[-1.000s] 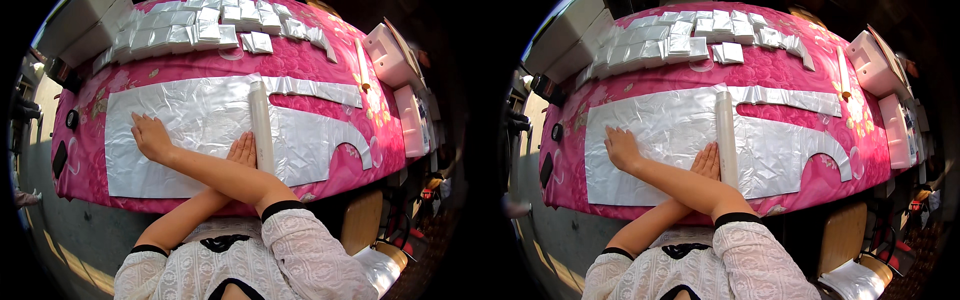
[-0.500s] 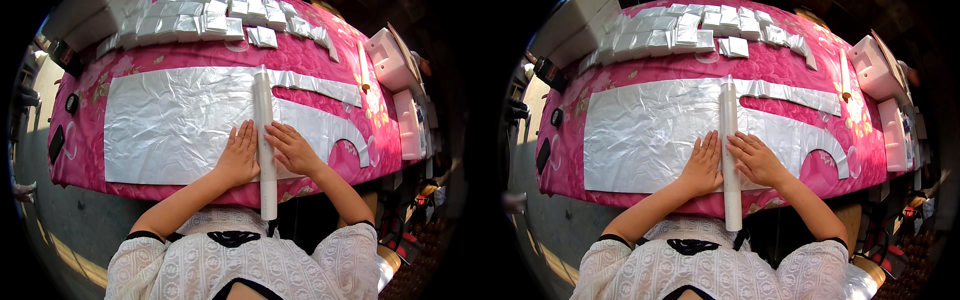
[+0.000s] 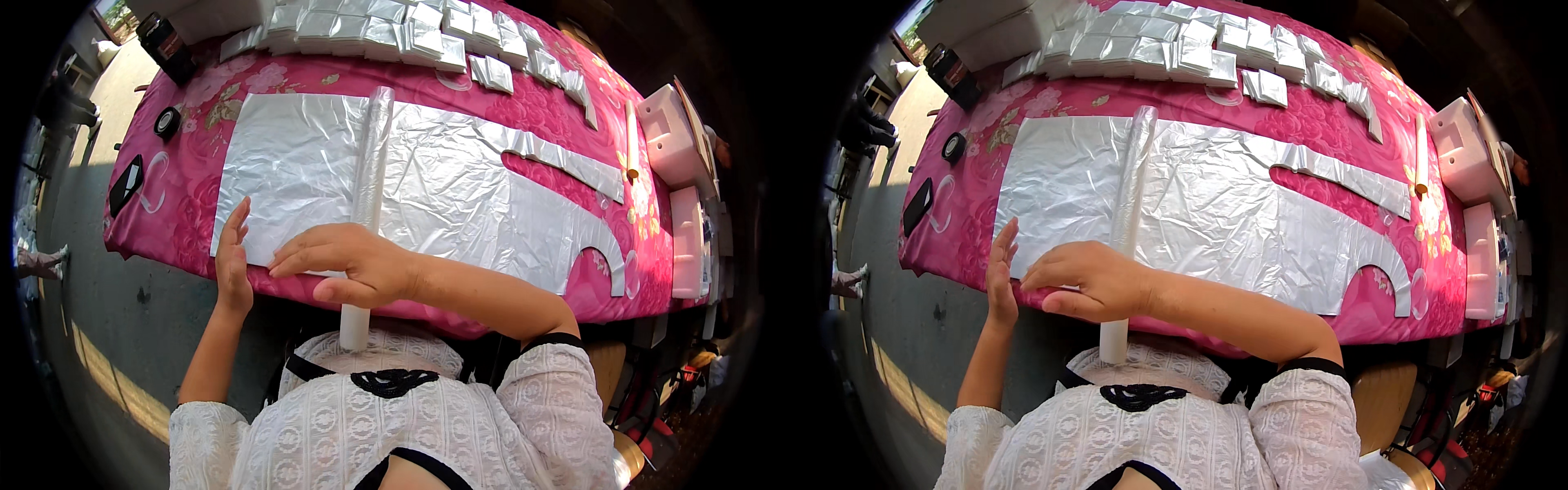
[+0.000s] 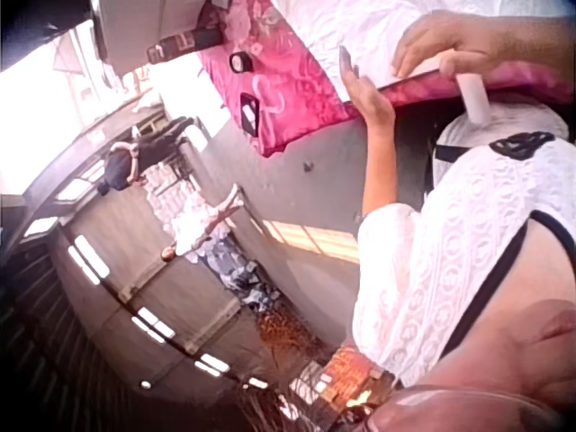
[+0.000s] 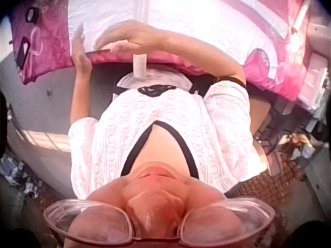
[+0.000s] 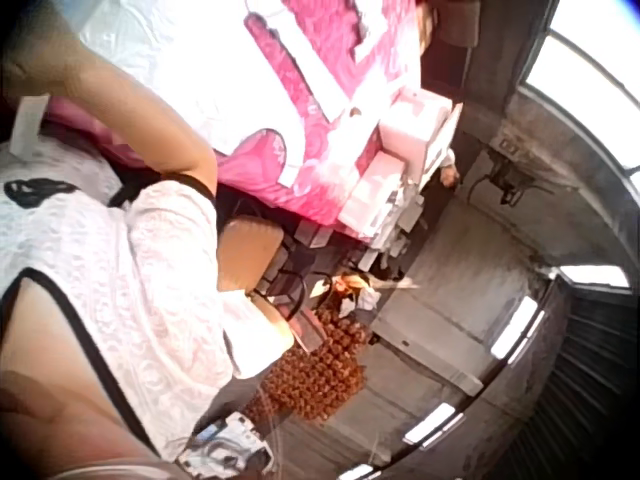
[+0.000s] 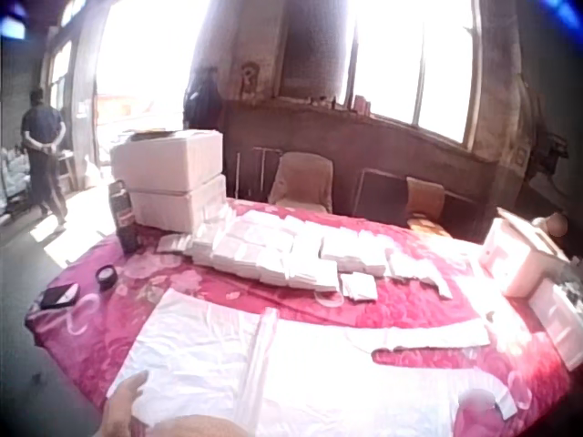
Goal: The person unrolls a sheet of clear plastic wrap on a pink floral tablecloth, places a small white rectangular item on it, and folds the wrap around the item to create a sealed packet. The person repeats this process multiple times, stacking the finished packets on the table.
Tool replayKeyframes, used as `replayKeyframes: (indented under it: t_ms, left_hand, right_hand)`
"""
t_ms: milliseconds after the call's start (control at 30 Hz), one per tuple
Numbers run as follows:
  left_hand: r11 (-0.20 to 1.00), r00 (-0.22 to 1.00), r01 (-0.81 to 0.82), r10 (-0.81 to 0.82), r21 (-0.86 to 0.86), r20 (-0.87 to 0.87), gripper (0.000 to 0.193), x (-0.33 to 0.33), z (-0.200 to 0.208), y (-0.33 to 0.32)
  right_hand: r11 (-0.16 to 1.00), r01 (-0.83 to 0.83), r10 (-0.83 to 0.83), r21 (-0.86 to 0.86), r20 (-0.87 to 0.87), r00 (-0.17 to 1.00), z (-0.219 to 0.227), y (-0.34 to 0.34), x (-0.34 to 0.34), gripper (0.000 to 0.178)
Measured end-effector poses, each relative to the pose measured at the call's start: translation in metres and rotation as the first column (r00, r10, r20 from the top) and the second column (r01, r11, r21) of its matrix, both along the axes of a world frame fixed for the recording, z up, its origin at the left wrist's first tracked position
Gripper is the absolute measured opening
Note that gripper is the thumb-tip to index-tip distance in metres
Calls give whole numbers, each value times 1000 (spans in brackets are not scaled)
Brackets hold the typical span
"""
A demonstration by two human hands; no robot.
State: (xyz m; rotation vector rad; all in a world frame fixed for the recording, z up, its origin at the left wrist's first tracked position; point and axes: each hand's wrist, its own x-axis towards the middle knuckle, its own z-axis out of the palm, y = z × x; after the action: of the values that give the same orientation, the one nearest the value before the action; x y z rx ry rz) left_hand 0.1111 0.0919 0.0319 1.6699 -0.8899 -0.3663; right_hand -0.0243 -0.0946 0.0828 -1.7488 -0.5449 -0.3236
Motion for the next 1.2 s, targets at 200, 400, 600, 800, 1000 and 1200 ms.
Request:
replayKeyframes:
  t_ms: [200, 400, 600, 800, 1000, 1200]
  left_hand:
    - [995, 996, 34, -41, 95, 82, 67, -10, 3, 60]
    - [983, 999, -40, 44, 178, -19, 72, -25, 6, 80]
    - [782, 954, -283, 169, 555, 248, 68, -23, 16, 69]
    - [791, 967, -215, 254, 573, 13, 53, -13, 8, 68]
    - [936, 258, 184, -340, -300, -904, 66, -28, 16, 49]
    - [957, 721, 274, -142, 92, -678, 52, -42, 19, 3]
  right_hand:
    - [517, 312, -327, -797, 153, 933, -53, -77, 10, 52]
    - [550, 214, -145, -807, 161, 976, -65, -34, 110, 60]
    - [596, 356, -306, -720, 206, 929, -73, 39, 203, 48]
    - [425, 861, -845, -278, 218, 488, -78, 62, 198, 73]
    - [412, 500, -33, 762, -535, 844, -35, 23, 144, 68]
    - [565, 589, -194, 577, -601, 775, -7, -21, 93, 64]
